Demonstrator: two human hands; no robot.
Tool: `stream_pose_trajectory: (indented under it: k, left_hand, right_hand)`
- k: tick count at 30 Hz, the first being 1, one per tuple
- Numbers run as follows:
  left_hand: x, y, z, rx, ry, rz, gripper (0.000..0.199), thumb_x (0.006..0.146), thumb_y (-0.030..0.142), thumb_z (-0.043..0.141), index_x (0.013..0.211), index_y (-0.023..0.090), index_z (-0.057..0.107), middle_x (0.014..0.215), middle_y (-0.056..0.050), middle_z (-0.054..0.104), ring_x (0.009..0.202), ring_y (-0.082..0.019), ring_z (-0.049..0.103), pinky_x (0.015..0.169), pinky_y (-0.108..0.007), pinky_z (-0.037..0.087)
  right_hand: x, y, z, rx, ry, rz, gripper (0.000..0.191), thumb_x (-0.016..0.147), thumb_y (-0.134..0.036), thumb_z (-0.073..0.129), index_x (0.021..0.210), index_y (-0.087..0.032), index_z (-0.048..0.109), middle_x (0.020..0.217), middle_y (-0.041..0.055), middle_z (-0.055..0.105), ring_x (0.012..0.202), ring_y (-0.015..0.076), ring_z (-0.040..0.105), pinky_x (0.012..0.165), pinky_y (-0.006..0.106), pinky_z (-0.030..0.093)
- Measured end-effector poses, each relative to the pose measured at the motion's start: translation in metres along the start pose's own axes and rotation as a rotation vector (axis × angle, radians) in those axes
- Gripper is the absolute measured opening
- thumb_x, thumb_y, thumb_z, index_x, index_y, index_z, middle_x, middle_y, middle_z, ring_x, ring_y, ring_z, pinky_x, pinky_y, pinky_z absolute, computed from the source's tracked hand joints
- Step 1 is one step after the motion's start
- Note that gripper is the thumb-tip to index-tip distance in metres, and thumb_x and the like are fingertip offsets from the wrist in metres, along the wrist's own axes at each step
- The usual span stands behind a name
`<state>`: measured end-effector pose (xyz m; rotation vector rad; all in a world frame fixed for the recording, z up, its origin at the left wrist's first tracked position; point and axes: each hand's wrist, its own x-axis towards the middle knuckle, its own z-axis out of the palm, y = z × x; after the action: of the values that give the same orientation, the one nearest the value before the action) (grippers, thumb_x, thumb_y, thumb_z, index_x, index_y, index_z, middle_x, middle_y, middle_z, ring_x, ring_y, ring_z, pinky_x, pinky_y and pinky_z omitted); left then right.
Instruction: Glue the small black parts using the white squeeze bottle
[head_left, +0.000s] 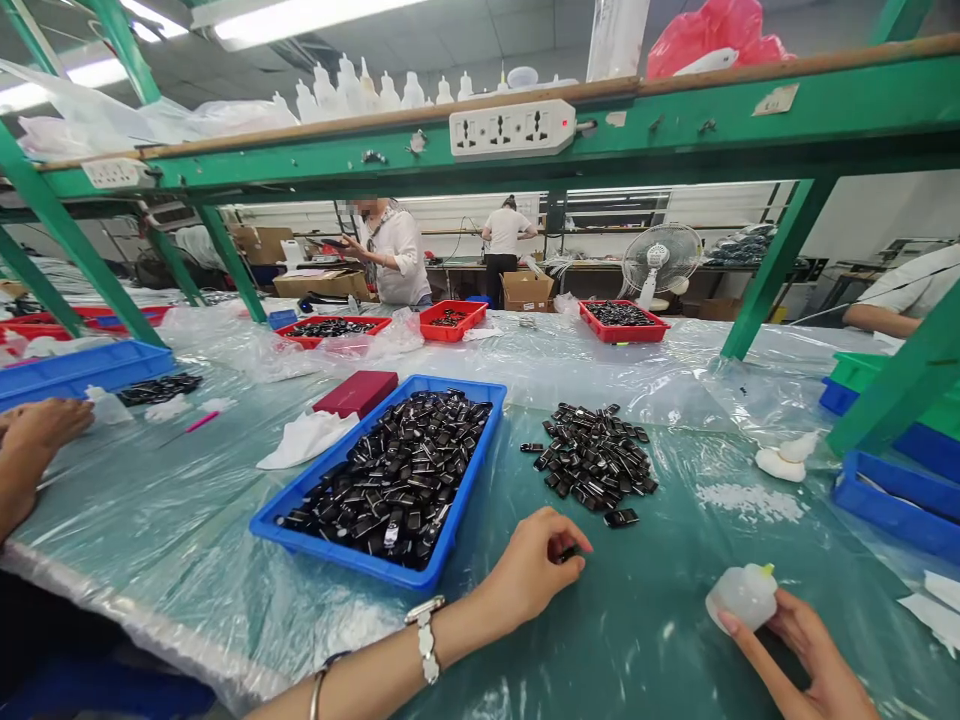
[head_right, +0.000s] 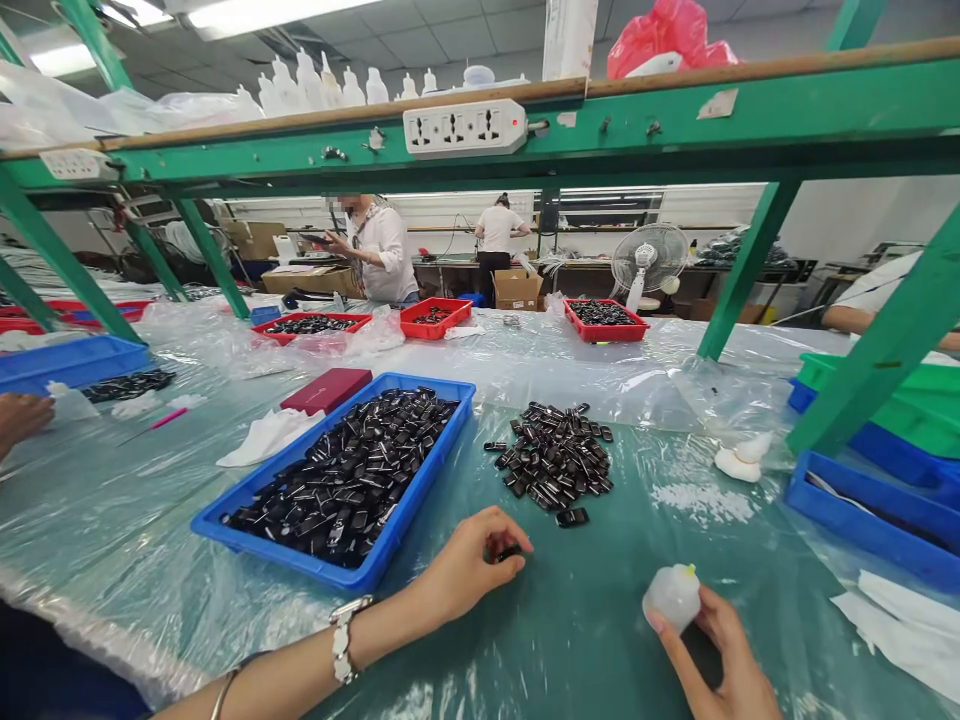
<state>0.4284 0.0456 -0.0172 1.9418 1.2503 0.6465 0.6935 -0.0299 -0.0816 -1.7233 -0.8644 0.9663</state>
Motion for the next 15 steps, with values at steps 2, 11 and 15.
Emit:
stream_pose_trajectory:
  k: [2,11,15]
  left_hand:
    - [-0.003,-0.005,-0.001,0.001,-0.03,0.007,0.016,0.08,0.008,0.069,0.091,0.017,0.075,0.091,-0.003,0.064,0.076,-0.015,0.057,0.069,-0.024,0.047]
    - [-0.004,-0.014,0.02,0.011,-0.191,0.234,0.016,0.088,0.01,0.067,0.101,0.018,0.073,0.096,-0.006,0.073,0.09,-0.021,0.062,0.083,-0.03,0.048]
    - [-0.007,-0.007,0.021,-0.003,-0.25,0.315,0.017,0.098,0.017,0.052,0.109,0.017,0.065,0.105,-0.008,0.069,0.097,-0.021,0.06,0.089,-0.033,0.046]
  right_hand:
    - [-0.001,-0.001,0.0,-0.009,0.008,0.008,0.098,0.051,-0.085,0.068,0.125,-0.025,0.047,0.145,0.0156,0.05,0.131,0.0402,0.047,0.055,0.029,0.058]
    - [-0.004,-0.001,0.006,-0.136,0.088,-0.255,0.078,0.069,-0.076,0.063,0.12,-0.019,0.051,0.127,0.0191,0.063,0.123,0.0355,0.056,0.078,0.037,0.056]
    - [-0.004,0.006,0.006,-0.13,0.099,-0.333,0.067,0.077,-0.07,0.062,0.119,-0.019,0.051,0.126,0.0179,0.063,0.122,0.033,0.057,0.088,0.039,0.052]
